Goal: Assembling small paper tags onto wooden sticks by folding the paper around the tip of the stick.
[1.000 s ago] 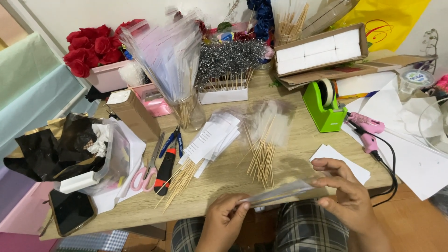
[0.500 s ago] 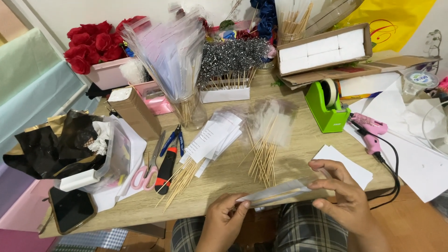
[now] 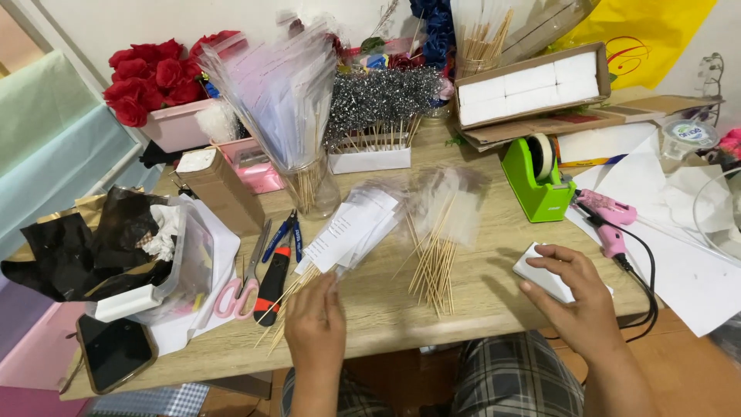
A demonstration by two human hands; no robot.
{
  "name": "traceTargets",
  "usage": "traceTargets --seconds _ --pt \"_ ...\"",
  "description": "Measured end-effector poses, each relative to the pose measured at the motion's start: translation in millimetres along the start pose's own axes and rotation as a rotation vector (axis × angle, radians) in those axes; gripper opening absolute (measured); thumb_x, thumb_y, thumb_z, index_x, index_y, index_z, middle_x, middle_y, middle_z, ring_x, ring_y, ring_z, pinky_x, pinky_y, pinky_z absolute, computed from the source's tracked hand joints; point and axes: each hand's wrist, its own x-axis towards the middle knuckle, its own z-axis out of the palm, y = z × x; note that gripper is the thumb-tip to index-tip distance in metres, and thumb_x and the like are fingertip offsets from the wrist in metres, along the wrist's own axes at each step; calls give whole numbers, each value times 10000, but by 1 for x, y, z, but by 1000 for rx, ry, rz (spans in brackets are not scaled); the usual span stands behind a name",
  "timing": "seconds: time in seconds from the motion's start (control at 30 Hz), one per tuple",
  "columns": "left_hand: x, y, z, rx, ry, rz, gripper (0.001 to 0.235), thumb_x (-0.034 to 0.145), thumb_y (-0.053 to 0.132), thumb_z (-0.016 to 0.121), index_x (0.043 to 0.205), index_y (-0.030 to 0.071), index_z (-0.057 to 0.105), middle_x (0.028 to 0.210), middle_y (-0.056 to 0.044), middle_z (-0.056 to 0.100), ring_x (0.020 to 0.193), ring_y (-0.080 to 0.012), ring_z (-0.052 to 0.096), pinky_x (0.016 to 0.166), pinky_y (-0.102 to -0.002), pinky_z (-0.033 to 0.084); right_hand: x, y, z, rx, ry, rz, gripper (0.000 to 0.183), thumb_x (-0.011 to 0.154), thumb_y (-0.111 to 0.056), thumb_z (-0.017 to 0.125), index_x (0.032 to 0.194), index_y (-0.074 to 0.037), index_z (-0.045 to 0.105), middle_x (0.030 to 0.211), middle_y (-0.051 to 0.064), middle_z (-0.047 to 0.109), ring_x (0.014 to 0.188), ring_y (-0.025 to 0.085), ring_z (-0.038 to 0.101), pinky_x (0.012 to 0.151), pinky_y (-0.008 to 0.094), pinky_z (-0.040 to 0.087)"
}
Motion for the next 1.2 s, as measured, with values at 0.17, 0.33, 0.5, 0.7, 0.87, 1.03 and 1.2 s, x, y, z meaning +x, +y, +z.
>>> traceTargets --seconds 0.17,0.33,0.5,0.7,0.87,1.03,1.2 --pt "24 -57 32 273 104 135 366 873 31 702 1234 87 690 1260 -136 657 1009 -353 570 797 -477 505 -6 84 17 -441 -133 -6 429 789 -360 774 1179 -192 718 1409 66 608 1288 272 567 1056 430 474" --pt "36 -11 40 381 1 155 550 849 93 637 1391 73 542 1410 -189 555 1273 -395 501 1010 -572 408 2 83 15 -575 -310 167 384 881 -421 649 1216 -237 688 1414 -17 616 1323 255 556 991 451 528" --pt "22 48 81 24 -40 391 209 953 212 620 1020 54 739 894 -90 699 875 -301 611 734 -434 465 11 65 10 -689 -464 316 325 975 -424 472 1221 -270 616 1397 -67 613 1277 219 584 827 452 576" --pt "21 52 138 280 -598 138 347 1016 439 508 1029 188 747 995 -33 691 976 -303 565 813 -435 425 16 61 -1 -613 -511 373 277 944 -433 520 1163 -298 623 1279 -91 678 1128 214 650 816 416 533" --pt "33 75 125 463 -883 53 282 1032 239 419 1003 222 699 975 7 654 974 -244 544 817 -385 419 8 79 -1 -604 -470 360 383 962 -420 475 1318 -333 588 1314 -31 673 1157 262 651 874 412 534" --pt "30 71 139 349 -694 -68 379 1030 464 471 1017 173 715 937 -19 686 932 -272 584 792 -424 437 2 97 8 -696 -466 362 461 986 -355 417 1444 -380 460 1151 56 700 970 356 671 725 493 503" --pt "33 72 148 346 -766 -122 344 1033 330 404 1237 212 655 1061 -6 701 1048 -269 564 852 -416 424 -10 110 16 -782 -67 40 456 903 -282 637 1342 -384 567 755 29 693 608 351 634 446 478 458"
